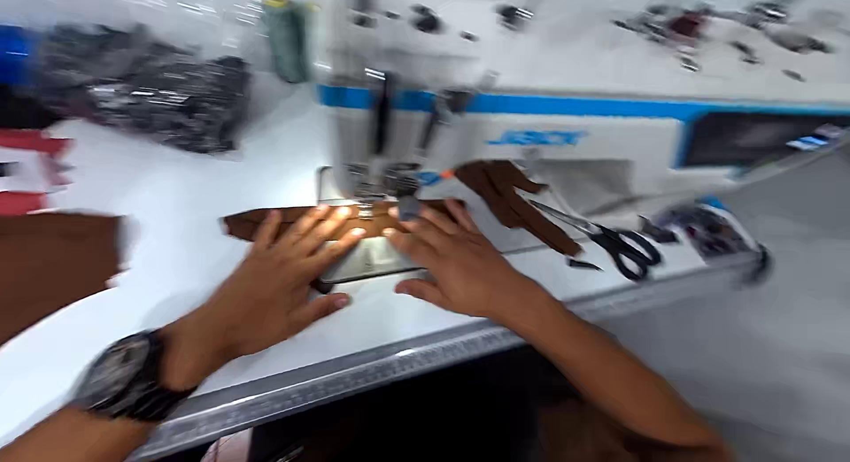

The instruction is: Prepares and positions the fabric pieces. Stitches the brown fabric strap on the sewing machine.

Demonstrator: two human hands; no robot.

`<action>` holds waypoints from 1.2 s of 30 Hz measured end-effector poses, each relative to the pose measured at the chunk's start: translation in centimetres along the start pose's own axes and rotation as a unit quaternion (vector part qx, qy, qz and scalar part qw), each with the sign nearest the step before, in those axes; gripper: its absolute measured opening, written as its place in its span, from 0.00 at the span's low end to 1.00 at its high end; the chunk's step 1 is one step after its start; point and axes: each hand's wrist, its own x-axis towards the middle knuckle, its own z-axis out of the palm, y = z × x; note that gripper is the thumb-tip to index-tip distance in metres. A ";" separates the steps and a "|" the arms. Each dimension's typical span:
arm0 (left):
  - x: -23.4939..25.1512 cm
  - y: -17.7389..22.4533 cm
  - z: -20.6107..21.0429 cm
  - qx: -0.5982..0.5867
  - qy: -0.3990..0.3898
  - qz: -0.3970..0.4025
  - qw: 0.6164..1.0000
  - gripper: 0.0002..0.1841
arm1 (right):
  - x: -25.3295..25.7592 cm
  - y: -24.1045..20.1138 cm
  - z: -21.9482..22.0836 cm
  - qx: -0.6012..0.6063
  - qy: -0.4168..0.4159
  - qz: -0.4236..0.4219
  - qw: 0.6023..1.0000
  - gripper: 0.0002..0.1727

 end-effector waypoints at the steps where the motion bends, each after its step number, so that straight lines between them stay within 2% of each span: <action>1: 0.2 0.0 0.1 -0.001 0.004 0.011 1.000 0.44 | -1.6 -0.6 -0.9 0.008 0.035 0.016 0.999 0.27; 3: 0.4 -0.3 0.5 0.004 0.012 0.015 1.000 0.46 | -6.0 -0.8 -2.6 0.035 0.114 0.088 0.989 0.13; 4: 0.4 -0.3 0.6 0.002 0.017 0.012 1.000 0.47 | -8.6 -0.2 -3.4 0.029 0.147 0.150 0.977 0.10; 7: 0.2 -0.4 0.6 0.001 0.025 0.009 1.000 0.48 | -15.8 3.1 -5.1 -0.062 0.176 0.325 0.927 0.12; 9: 0.1 -0.6 0.7 0.009 0.032 0.011 0.999 0.48 | -18.6 5.0 -5.3 -0.087 0.168 0.360 0.914 0.13; 11: 0.0 -0.6 0.7 0.011 0.048 0.007 0.999 0.46 | -19.2 5.5 -5.3 -0.062 0.159 0.340 0.925 0.10; 13: -0.1 0.1 -0.1 -0.001 0.085 0.003 0.996 0.40 | -17.7 4.8 -5.1 -0.032 0.145 0.280 0.948 0.09; 15: -0.1 2.3 -1.5 -0.053 0.116 -0.014 0.992 0.29 | -15.2 3.6 -4.0 -0.005 0.127 0.197 0.972 0.09; 17: 0.0 5.2 -2.2 -0.154 0.113 -0.070 0.979 0.18 | -11.9 2.6 -2.9 0.028 0.133 0.088 0.987 0.10; 18: 0.2 6.5 -2.4 -0.249 0.081 -0.108 0.959 0.15 | -10.1 2.0 -2.6 0.060 0.141 0.036 0.988 0.10; 19: 0.5 7.6 -2.5 -0.362 0.038 -0.142 0.920 0.12 | -8.4 1.1 -2.5 0.097 0.156 -0.006 0.983 0.10; 21: 1.0 9.4 -2.5 -0.569 -0.031 -0.196 0.798 0.11 | -5.3 -0.8 -2.7 0.172 0.184 -0.058 0.966 0.09; 22: 1.2 10.0 -2.4 -0.636 -0.038 -0.218 0.739 0.12 | -4.1 -1.6 -2.8 0.201 0.188 -0.075 0.958 0.08; 24: 1.2 10.7 -1.9 -0.702 -0.006 -0.249 0.668 0.15 | -2.4 -2.7 -2.7 0.231 0.186 -0.091 0.951 0.08; 27: 0.7 11.0 -1.2 -0.721 0.074 -0.267 0.635 0.20 | -2.2 -3.7 -1.8 0.291 0.204 -0.023 0.934 0.11; 29: 0.3 11.3 -0.9 -0.716 0.125 -0.284 0.626 0.22 | -2.9 -4.4 -1.0 0.378 0.227 0.085 0.893 0.11; 32: 0.0 11.9 -0.4 -0.700 0.196 -0.295 0.620 0.19 | -3.9 -5.4 -0.5 0.495 0.170 0.170 0.835 0.12; 36: -0.2 12.2 -0.4 -0.682 0.224 -0.281 0.637 0.12 | -3.3 -6.3 -1.0 0.494 0.130 0.207 0.834 0.06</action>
